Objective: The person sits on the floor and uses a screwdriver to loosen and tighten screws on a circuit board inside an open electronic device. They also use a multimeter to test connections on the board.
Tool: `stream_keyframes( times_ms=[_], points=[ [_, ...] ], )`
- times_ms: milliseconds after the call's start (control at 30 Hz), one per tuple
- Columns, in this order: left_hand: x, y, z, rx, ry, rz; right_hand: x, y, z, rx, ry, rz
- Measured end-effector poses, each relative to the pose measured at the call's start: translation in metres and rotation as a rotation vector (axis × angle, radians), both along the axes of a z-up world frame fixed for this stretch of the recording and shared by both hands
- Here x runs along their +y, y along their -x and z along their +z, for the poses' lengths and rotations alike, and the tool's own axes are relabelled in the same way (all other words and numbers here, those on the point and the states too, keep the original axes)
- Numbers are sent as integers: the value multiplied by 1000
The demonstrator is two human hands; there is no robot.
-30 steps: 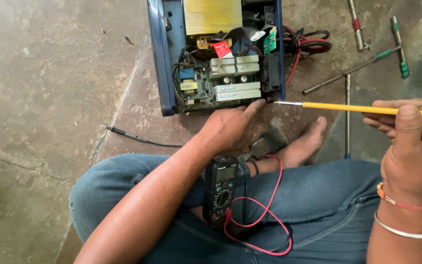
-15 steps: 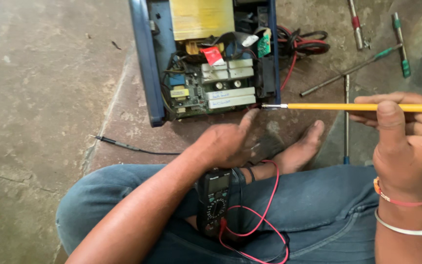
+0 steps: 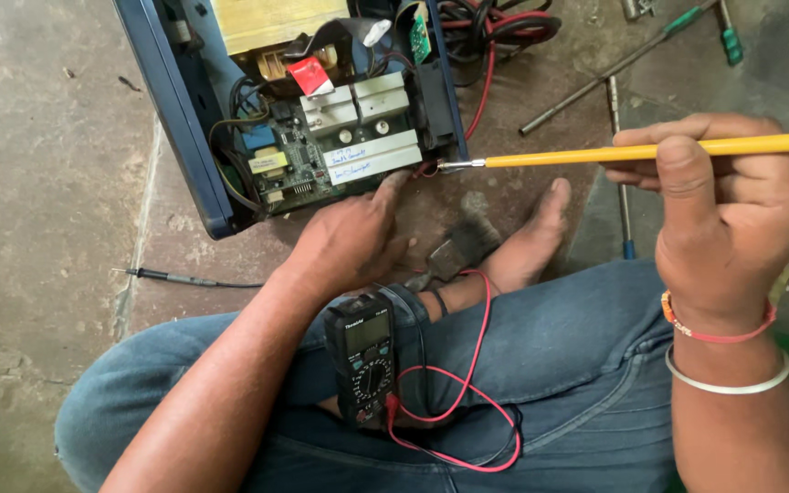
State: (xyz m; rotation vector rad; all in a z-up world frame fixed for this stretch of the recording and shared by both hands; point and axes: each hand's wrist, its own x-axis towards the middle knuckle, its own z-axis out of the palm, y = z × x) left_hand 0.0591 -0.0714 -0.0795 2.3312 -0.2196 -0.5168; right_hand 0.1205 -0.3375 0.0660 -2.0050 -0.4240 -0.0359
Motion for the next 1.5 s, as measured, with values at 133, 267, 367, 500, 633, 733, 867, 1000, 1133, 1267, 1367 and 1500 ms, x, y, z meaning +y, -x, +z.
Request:
stream_keyframes(
  times_ms=[133,267,367,500,633,733,867,1000,1133,1267,1367,1500],
  points=[
    [-1,4,0,-69,39,14,8,-2,1,14,33,-19],
    [3,6,1,-69,40,49,17,-4,-2,39,63,-31],
    [8,8,0,-46,-6,55,23,-6,-3,34,109,-21],
    [15,15,0,-74,-30,61,25,-10,-8,36,142,18],
    [17,16,3,-136,-28,106,28,-11,-14,81,156,44],
    [19,16,5,-155,-34,114,32,-10,-18,57,169,85],
    [19,16,8,-130,-57,117,32,-10,-24,44,175,100],
    [19,15,10,-105,-74,122,30,-10,-28,57,174,92],
    [20,15,7,-90,-79,122,30,-7,-29,7,202,85],
    [21,16,4,-128,-65,138,31,-3,-31,-12,178,96],
    [20,16,2,-121,-66,138,30,-2,-32,-8,168,100],
    [20,16,2,-126,-71,141,32,-2,-32,-5,158,110]
  ],
)
